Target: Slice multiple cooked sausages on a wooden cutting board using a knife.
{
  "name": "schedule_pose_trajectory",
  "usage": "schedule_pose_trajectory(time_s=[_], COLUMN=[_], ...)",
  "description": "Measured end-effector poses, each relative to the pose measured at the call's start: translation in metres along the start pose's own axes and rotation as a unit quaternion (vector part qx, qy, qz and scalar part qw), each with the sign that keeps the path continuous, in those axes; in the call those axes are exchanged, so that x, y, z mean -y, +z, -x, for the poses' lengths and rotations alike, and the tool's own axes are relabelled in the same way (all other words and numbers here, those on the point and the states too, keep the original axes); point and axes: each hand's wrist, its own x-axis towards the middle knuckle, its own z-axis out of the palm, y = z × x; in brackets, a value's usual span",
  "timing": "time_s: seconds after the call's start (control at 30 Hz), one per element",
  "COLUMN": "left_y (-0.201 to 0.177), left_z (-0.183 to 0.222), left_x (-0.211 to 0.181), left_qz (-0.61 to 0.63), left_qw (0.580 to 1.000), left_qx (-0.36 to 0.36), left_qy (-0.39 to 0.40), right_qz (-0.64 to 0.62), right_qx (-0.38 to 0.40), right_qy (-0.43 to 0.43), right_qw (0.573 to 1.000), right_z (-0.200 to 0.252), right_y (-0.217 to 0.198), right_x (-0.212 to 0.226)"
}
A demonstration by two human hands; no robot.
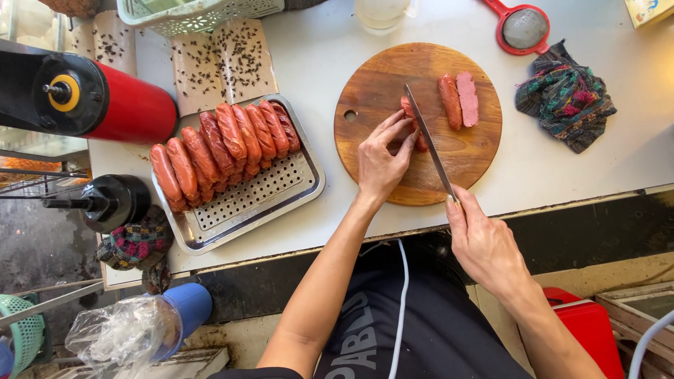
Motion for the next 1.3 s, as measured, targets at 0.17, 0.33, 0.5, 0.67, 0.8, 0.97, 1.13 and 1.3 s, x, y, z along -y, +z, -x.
schedule_pose_trajectory(time_s=[0.17,0.33,0.5,0.67,0.8,0.97,1.13,1.3], left_y=[0.002,0.002,0.001,0.002,0.001,0.001,0.0,0.002], left_z=[0.0,0.001,-0.001,-0.001,-0.002,-0.001,-0.002,0.001], left_x=[0.004,0.006,0.001,0.003,0.001,0.003,0.004,0.004], left_qz=[0.0,-0.033,-0.005,0.0,-0.006,-0.018,-0.007,0.014], left_qw=[1.0,0.998,1.0,1.0,1.0,1.0,1.0,1.0], left_qx=[0.002,-0.02,0.0,0.004,0.002,0.0,0.01,0.008], left_qy=[0.01,0.043,-0.007,-0.004,-0.008,0.002,-0.002,-0.02], right_qz=[0.001,-0.028,-0.018,-0.011,-0.009,-0.014,0.002,-0.024], right_qx=[0.005,-0.009,0.014,0.03,0.04,0.035,0.034,0.038], right_qy=[0.004,-0.04,0.001,0.027,0.041,0.014,0.012,0.011], right_qw=[1.0,0.999,1.0,0.999,0.998,0.999,0.999,0.999], right_z=[-0.038,-0.05,-0.009,0.007,-0.004,-0.025,-0.056,-0.032], right_y=[0.0,0.003,-0.004,0.002,0.001,0.007,0.015,0.008], right_x=[0.016,0.016,0.008,-0.005,-0.001,0.001,0.009,0.004])
